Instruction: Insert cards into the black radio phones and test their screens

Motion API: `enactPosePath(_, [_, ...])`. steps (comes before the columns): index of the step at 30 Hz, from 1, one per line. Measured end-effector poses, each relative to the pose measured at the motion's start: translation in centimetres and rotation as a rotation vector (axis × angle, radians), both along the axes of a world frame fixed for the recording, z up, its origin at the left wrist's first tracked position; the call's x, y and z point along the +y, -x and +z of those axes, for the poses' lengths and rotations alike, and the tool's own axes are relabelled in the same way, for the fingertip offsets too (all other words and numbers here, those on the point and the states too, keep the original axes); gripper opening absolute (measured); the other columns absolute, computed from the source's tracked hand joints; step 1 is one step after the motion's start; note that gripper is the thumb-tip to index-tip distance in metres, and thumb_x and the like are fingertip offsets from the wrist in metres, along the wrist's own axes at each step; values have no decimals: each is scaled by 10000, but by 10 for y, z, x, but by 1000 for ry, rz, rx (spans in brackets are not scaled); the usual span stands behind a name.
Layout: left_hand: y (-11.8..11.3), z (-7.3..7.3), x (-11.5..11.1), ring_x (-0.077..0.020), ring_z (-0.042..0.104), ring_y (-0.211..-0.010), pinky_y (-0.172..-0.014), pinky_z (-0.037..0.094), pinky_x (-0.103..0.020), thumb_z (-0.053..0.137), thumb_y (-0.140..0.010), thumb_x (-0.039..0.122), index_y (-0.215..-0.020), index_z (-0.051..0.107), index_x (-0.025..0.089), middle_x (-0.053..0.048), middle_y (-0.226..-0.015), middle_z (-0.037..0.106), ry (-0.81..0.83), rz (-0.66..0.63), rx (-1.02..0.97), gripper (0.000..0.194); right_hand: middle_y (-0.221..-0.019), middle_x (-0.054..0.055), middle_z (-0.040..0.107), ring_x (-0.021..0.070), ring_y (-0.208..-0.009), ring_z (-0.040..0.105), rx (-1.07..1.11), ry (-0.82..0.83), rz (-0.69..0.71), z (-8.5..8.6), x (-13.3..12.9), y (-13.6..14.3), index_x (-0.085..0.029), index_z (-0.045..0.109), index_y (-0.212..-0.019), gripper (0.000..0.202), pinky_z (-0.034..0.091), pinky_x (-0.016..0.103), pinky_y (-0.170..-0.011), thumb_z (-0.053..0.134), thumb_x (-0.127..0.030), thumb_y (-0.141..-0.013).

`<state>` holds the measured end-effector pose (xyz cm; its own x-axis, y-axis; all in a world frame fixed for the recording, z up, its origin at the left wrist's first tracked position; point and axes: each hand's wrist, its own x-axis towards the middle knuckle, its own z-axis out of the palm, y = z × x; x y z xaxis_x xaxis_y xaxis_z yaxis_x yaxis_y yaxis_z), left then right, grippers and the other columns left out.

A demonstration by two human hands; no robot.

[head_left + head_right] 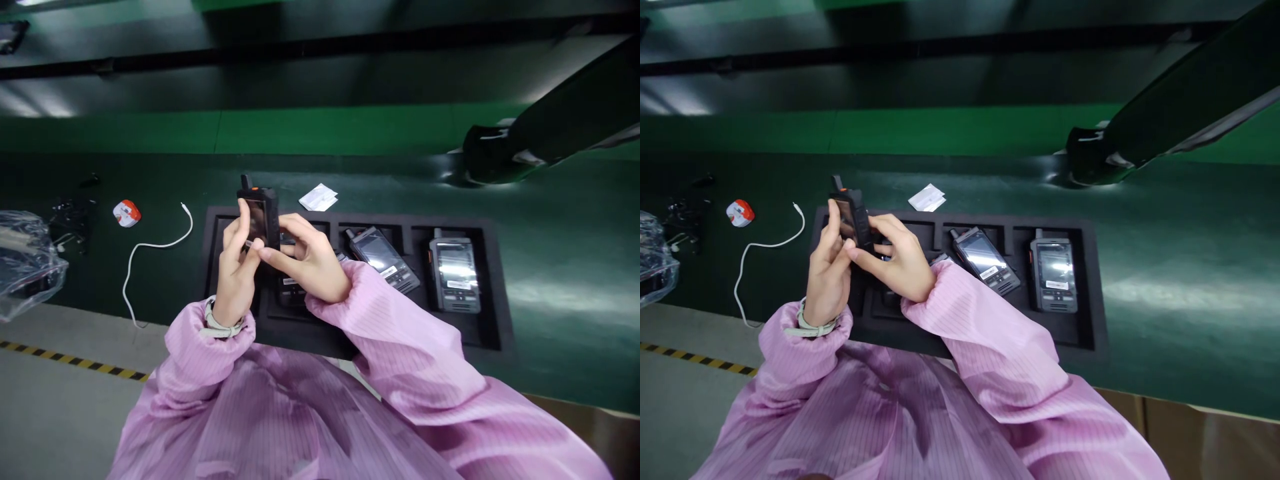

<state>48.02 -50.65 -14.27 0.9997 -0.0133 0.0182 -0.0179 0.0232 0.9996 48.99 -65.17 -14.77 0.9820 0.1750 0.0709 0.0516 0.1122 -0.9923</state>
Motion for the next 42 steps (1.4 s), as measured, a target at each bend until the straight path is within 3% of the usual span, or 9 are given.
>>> enactPosePath(5, [-16,8,2,-272,638,-1309,-1115,499,-351,897,-733,426,-1469,550,292,-78,-1393,660,105,1,51,825,-1110,76,712,249,-1113,680,82,-68,5,3,-4,-9,-203,744,-1135,470,587,455,-1052,816,-524,-800])
enactPosePath(7, [-23,15,1,-279,687,-1221,-1049,543,-356,932,-670,359,-1271,680,229,-77,-1241,735,189,-46,164,664,-1098,63,745,246,-1100,700,133,-164,28,5,-5,-11,-201,741,-1139,483,556,454,-1088,836,-513,-782])
enactPosePath(10, [-32,19,-1,-305,694,-1205,-1050,555,-414,863,-745,386,-1004,735,173,-90,-1120,778,282,-133,246,359,-1111,55,768,242,-1062,715,150,-209,-6,5,-5,-12,-206,740,-1129,501,556,445,-1072,854,-520,-756])
enactPosePath(16, [-54,12,-3,-318,687,-1231,-1082,543,-461,838,-791,456,-1011,724,176,-108,-1153,775,252,-261,145,374,-1133,76,739,234,-1057,700,67,-150,-110,-10,-1,-19,-213,653,-1192,534,554,423,-1043,812,-520,-784])
enactPosePath(21, [-76,6,-4,-297,704,-1198,-1083,531,-433,846,-776,497,-978,715,203,-77,-1008,792,197,-222,40,380,-1226,74,613,185,-1025,656,93,-96,-315,-29,-2,-27,-263,501,-1255,556,587,366,-921,747,-424,-783])
enactPosePath(27, [-79,-5,1,-217,756,-874,-795,601,-334,835,-786,504,-979,718,178,-67,-965,788,217,-171,88,396,-972,3,670,152,-827,692,223,-142,57,-24,-1,-26,-237,471,-1257,541,622,340,-823,731,-354,-798])
enactPosePath(31, [-73,-11,4,-222,749,-979,-873,593,-325,819,-817,465,-1011,719,189,-67,-1053,789,208,-195,54,352,-972,3,701,160,-840,712,232,-162,45,-22,1,-23,-244,486,-1303,533,642,327,-783,724,-354,-839])
enactPosePath(36, [-67,-12,5,-254,726,-1129,-1022,559,-366,801,-848,413,-1069,724,189,-75,-1151,779,217,-229,103,324,-987,0,701,153,-792,689,210,-141,66,-24,-2,-18,-270,251,-1569,835,634,282,-653,683,-289,-855])
enactPosePath(42, [-63,-12,7,-261,738,-1099,-998,581,-371,829,-813,435,-1070,729,186,-69,-1115,791,244,-234,123,372,-858,-34,641,113,-733,650,196,-139,119,-19,-5,-13,-220,243,-1598,808,625,263,-713,614,-181,-881])
